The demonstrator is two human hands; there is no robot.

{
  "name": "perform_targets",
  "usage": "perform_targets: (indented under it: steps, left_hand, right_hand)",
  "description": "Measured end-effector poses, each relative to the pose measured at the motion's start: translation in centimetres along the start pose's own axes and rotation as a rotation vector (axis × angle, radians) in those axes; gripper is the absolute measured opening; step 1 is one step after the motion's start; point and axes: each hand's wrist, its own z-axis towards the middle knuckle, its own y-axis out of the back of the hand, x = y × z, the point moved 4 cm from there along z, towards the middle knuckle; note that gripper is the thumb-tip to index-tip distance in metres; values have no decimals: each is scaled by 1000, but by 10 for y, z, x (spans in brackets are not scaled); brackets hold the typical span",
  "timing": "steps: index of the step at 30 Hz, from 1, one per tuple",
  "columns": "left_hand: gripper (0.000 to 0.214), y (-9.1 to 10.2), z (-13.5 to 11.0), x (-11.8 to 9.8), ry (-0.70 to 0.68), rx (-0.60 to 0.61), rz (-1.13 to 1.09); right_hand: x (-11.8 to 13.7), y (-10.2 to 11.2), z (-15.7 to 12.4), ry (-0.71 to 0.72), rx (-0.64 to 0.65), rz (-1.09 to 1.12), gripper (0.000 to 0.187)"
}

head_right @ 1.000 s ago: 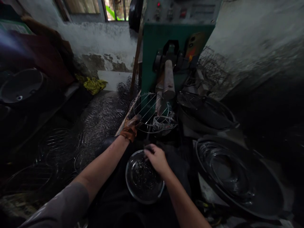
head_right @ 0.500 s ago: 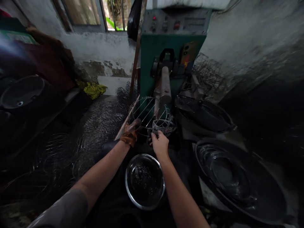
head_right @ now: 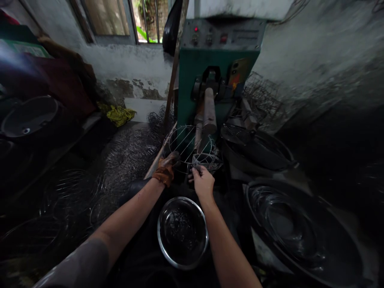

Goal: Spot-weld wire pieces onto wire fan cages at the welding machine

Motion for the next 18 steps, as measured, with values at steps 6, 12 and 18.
perform_targets:
  steps: [6,12,18]
  left_hand:
    - [51,-10,-4,-6,2,-16,-17]
    - [46,-28,9,-5,81,-57,-24]
    - [27,-34,29,-3,48,-67,91]
  right_hand:
    - [2,2,7,23,-30,8,47]
    - [9,4,22,18,-59,-26,35]
    - [13,5,36,-9,-62,-108,20]
